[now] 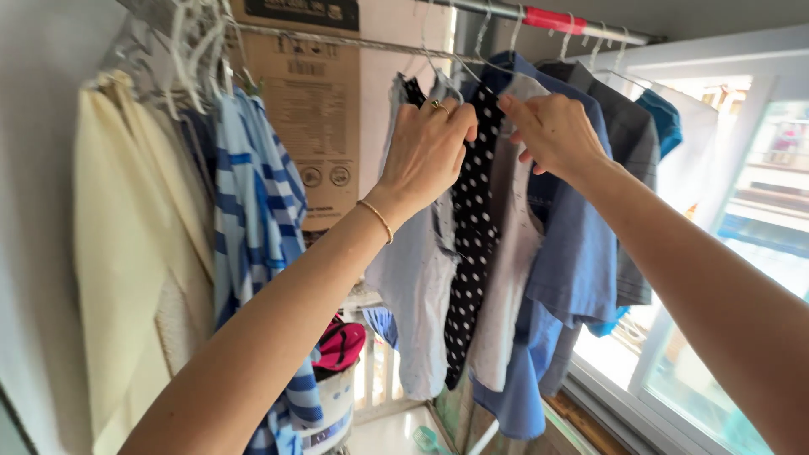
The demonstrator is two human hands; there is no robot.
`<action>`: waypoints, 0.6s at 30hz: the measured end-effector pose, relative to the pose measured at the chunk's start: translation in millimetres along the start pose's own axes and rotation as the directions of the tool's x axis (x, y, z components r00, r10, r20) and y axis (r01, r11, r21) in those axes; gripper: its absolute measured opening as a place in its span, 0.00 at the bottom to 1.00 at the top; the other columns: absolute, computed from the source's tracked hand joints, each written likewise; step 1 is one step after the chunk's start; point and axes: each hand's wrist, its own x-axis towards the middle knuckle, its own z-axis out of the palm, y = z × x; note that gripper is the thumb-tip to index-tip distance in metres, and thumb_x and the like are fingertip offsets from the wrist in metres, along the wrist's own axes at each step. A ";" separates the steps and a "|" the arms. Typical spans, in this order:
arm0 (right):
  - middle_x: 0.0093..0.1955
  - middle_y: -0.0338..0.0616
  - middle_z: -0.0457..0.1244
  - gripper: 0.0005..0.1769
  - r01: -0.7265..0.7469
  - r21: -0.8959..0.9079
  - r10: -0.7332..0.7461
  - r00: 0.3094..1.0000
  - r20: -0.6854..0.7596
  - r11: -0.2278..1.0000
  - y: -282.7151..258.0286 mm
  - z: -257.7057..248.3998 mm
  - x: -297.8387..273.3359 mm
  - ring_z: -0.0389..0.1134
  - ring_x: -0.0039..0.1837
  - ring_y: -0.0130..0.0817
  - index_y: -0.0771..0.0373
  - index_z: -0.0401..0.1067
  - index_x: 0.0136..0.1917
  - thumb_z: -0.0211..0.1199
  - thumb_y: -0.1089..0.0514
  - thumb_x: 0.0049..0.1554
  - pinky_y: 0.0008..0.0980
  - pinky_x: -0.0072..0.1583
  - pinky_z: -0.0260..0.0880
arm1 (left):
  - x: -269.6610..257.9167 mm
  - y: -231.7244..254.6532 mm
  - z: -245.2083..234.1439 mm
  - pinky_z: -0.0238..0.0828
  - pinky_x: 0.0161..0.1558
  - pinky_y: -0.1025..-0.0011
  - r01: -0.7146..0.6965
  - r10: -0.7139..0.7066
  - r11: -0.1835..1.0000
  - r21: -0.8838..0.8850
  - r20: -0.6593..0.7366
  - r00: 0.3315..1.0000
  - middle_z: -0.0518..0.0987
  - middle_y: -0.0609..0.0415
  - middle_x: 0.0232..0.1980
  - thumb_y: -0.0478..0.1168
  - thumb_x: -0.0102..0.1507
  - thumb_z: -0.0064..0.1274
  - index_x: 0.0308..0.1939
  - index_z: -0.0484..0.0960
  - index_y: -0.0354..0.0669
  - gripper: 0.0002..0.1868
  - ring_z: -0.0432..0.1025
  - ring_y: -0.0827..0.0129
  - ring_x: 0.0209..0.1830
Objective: Hanging several pieces of laundry including a white tank top, a beige shirt, and checkered pants onto hangers and placing them on a drying rack.
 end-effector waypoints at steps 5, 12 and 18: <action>0.44 0.53 0.71 0.34 -0.074 0.026 0.072 0.996 0.055 0.997 18.5 -16.7 -45.8 0.74 0.38 0.36 0.72 0.75 0.57 0.48 0.37 0.66 0.33 0.34 0.75 | -13.7 48.8 8.3 0.58 0.50 0.58 -0.023 0.023 0.998 -0.060 0.006 1.000 0.75 0.59 0.39 0.32 0.58 0.58 0.39 0.74 0.48 0.09 0.71 0.63 0.44; 0.43 0.51 0.72 0.28 -0.107 -0.090 0.117 0.986 0.119 0.990 79.5 -43.9 -138.9 0.75 0.38 0.39 0.63 0.76 0.58 0.46 0.41 0.65 0.40 0.38 0.75 | -44.6 137.3 27.1 0.57 0.52 0.57 0.007 0.008 0.971 -0.240 0.063 0.998 0.77 0.57 0.42 0.32 0.61 0.56 0.45 0.76 0.49 0.11 0.71 0.63 0.46; 0.31 0.54 0.67 0.30 -0.125 -0.567 0.288 0.935 0.206 0.814 96.2 -90.7 -245.2 0.68 0.33 0.52 0.62 0.77 0.49 0.44 0.38 0.70 0.52 0.38 0.67 | -64.6 219.7 43.4 0.56 0.58 0.53 0.082 -0.022 0.908 -0.410 0.150 0.988 0.79 0.56 0.46 0.32 0.63 0.53 0.50 0.78 0.49 0.13 0.72 0.62 0.51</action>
